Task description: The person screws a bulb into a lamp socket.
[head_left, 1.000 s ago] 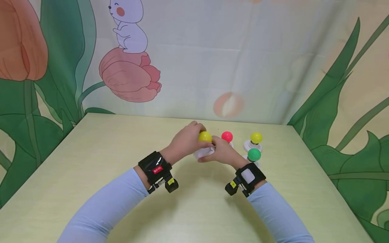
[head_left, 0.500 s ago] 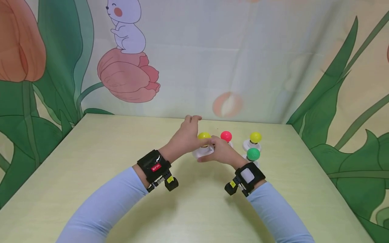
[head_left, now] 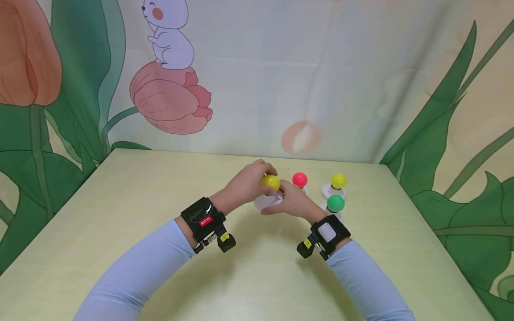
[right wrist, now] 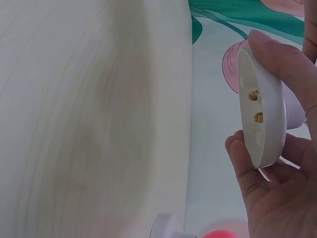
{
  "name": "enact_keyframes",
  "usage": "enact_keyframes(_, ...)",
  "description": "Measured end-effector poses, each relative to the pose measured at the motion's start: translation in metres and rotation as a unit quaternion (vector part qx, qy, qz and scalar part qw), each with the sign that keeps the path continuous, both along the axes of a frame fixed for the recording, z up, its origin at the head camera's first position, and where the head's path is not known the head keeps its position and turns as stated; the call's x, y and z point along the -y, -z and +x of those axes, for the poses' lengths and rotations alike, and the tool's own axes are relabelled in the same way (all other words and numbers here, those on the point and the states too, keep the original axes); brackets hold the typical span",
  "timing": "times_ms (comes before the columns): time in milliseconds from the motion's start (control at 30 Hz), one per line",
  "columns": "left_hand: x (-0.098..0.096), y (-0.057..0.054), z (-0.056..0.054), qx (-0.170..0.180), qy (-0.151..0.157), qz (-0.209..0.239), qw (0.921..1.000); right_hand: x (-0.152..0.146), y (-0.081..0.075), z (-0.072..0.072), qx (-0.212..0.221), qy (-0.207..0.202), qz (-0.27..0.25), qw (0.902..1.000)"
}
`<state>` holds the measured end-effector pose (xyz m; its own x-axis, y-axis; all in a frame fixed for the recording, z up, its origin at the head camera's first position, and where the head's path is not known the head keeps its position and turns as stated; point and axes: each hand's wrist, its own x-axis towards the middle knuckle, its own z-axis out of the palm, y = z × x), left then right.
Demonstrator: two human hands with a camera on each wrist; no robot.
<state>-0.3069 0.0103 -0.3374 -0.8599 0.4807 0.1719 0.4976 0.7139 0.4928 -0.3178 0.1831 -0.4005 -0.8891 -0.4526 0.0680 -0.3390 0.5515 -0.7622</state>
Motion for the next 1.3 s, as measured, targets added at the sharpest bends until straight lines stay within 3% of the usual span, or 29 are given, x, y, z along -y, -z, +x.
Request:
enact_keyframes(167, 0.006, -0.004, 0.000, 0.060, 0.052, 0.025, 0.9965, -0.002, 0.003, 0.000, 0.001, 0.004, 0.005, 1.0000)
enact_keyframes(267, 0.006, -0.005, 0.000, 0.070, 0.037, 0.042, 0.9960, -0.002, 0.003, 0.000, -0.004, 0.006, 0.008, 0.9999)
enact_keyframes(367, 0.004, -0.003, 0.001, 0.028, -0.018, 0.036, 0.9988, -0.001, 0.002, 0.000, -0.004, 0.011, 0.007, 0.9999)
enact_keyframes(467, 0.001, 0.001, 0.003, -0.038, -0.074, -0.007, 0.9965, 0.000, 0.001, 0.001, 0.002, 0.016, 0.002, 0.9999)
enact_keyframes(567, -0.001, 0.006, 0.005, -0.077, -0.088, -0.048, 0.9920, 0.000, 0.001, 0.001, 0.001, 0.008, 0.000, 1.0000)
enact_keyframes(733, -0.002, 0.008, 0.006, -0.072, -0.061, -0.056, 0.9940, -0.001, 0.003, 0.000, -0.005, -0.006, -0.006, 1.0000)
enact_keyframes(1000, -0.001, 0.003, 0.003, 0.000, -0.009, -0.006, 0.9999, -0.003, 0.003, 0.000, -0.004, 0.004, -0.003, 1.0000)
enact_keyframes(1167, 0.000, 0.000, 0.002, 0.018, 0.007, -0.002, 0.9998, -0.003, 0.002, 0.001, -0.004, 0.003, -0.005, 1.0000)
enact_keyframes(1300, 0.000, -0.001, 0.002, 0.021, -0.006, 0.019, 0.9996, -0.004, 0.001, 0.002, -0.008, 0.014, 0.006, 0.9999)
